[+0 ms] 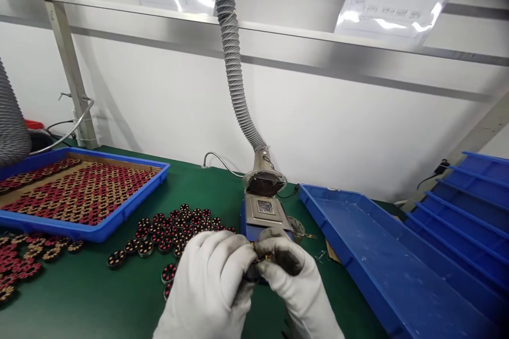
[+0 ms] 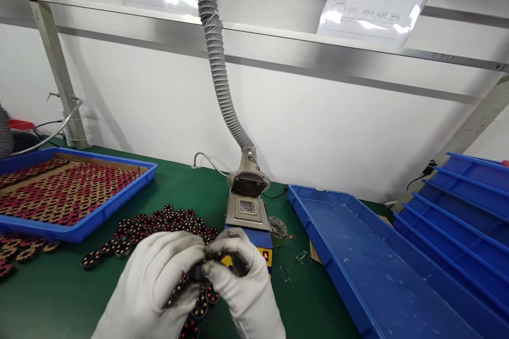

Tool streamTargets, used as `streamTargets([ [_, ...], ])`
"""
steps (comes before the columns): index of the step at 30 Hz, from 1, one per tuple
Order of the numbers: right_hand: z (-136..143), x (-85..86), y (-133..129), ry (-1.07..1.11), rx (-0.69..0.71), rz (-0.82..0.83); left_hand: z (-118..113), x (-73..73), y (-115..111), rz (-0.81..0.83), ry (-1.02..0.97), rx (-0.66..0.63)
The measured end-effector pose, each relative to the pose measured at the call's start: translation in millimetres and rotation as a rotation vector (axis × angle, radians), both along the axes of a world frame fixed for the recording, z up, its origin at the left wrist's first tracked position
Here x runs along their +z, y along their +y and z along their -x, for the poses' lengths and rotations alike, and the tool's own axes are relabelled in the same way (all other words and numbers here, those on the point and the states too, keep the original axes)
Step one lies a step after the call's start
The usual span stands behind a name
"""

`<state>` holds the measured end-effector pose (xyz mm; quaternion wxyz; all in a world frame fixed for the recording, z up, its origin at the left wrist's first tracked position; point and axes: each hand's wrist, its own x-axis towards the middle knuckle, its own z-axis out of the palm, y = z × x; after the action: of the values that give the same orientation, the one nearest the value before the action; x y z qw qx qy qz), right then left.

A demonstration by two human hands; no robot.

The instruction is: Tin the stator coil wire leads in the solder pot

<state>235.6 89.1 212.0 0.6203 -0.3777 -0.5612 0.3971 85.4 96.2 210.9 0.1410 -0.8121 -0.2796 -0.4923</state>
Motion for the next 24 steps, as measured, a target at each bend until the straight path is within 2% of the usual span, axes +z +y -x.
streamTargets([
  [1,3.0,-1.7,0.4,0.014,-0.035,-0.06,-0.1,0.0,-0.1,-0.017,0.006,0.018],
  [3,6.5,-6.0,1.2,0.176,-0.083,-0.107,-0.1,0.7,-0.1,-0.023,0.018,0.037],
  [6,4.0,-9.4,1.1,0.585,-0.116,-0.017,1.1,2.5,-0.1,-0.015,0.002,0.048],
  [7,2.6,-9.0,1.0,0.653,-0.145,0.005,1.5,2.9,0.0,-0.012,-0.007,0.057],
  [9,3.1,-6.2,0.9,0.612,-0.152,0.027,1.8,2.7,0.0,-0.017,-0.027,0.078],
  [13,19.9,1.4,0.0,0.369,0.106,0.196,-0.6,-1.1,1.2,-0.028,-0.066,0.086],
  [15,28.1,2.8,-1.2,0.422,0.206,0.241,-0.4,-2.8,3.4,0.058,-0.123,0.021],
  [18,29.8,-0.3,-1.9,0.55,0.333,0.283,5.4,-2.8,9.5,0.262,-0.155,-0.173],
  [21,25.2,-4.9,-1.0,0.589,0.377,0.338,14.6,-1.2,17.3,0.352,-0.148,-0.348],
  [24,24.4,-5.9,-1.7,0.603,0.412,0.371,21.1,-0.5,22.1,0.415,-0.266,-0.48],
])
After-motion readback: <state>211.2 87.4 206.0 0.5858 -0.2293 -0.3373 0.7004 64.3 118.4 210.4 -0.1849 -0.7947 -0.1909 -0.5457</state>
